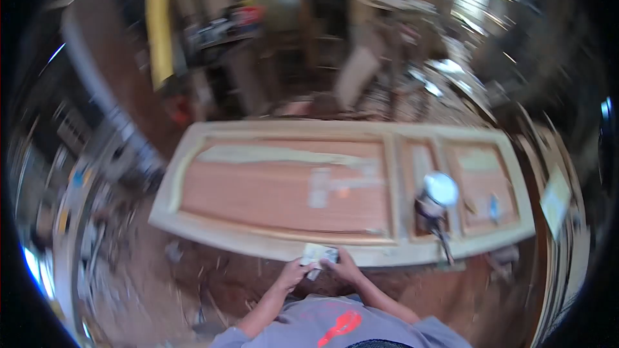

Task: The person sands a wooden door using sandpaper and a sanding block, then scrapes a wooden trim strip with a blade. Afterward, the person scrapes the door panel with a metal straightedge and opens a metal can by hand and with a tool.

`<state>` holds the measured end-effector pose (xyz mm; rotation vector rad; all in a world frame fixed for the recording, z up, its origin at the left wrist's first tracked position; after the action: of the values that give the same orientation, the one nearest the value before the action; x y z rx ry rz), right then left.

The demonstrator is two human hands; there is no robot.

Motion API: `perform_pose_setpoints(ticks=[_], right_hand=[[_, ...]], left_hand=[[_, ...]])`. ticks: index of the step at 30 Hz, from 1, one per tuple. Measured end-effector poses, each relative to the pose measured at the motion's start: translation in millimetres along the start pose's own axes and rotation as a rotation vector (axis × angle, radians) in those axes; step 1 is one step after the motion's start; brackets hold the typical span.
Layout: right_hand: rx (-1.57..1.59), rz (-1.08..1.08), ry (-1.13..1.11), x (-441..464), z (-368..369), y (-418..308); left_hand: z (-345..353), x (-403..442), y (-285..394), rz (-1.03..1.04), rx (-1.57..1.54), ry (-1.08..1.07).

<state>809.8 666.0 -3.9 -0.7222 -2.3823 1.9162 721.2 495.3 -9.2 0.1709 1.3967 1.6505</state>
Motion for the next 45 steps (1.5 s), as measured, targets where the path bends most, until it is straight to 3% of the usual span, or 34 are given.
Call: perform_pose_setpoints(ticks=[2,3,4,6,12,16,22,33,45], right_hand=[[0.023,-0.136,0.02,2,37,-19],[-0.003,-0.128,-0.013,1,54,-32],[-0.03,-0.116,-0.034,0,71,-52],[-0.015,-0.133,-0.054,7,110,-60],[-0.029,-0.247,-0.114,11,187,-101],[-0.013,-0.213,-0.177,4,201,-120],[-0.081,-0.205,-0.175,5,187,-104],[-0.153,-0.196,-0.207,1,90,-92],[-0.048,-0.149,-0.259,20,23,-43]], left_hand=[[-38,-24,-1,0.032,0.076,0.023],[-48,-46,23,-0.001,0.195,0.096],[-73,-45,12,0.061,0.106,0.073],[-112,-53,16,0.156,0.243,0.094],[-183,-92,13,0.117,-0.047,0.144],[-195,-105,7,0.142,-0.095,0.163],[-180,-104,9,0.106,-0.012,0.161],[-79,-64,-3,0.123,-0.073,0.14],[-18,-32,-10,0.098,-0.015,0.165]])
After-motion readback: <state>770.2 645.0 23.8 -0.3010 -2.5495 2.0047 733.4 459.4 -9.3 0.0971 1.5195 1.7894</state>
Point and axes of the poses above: each hand's wrist, its own x-axis towards the middle knuckle, its own z-axis out of the palm, y = z × x, the point moved 7 cm from there along x, towards the middle knuckle, and after that the axes turned 11 degrees about -x, right-handed, at the moved point
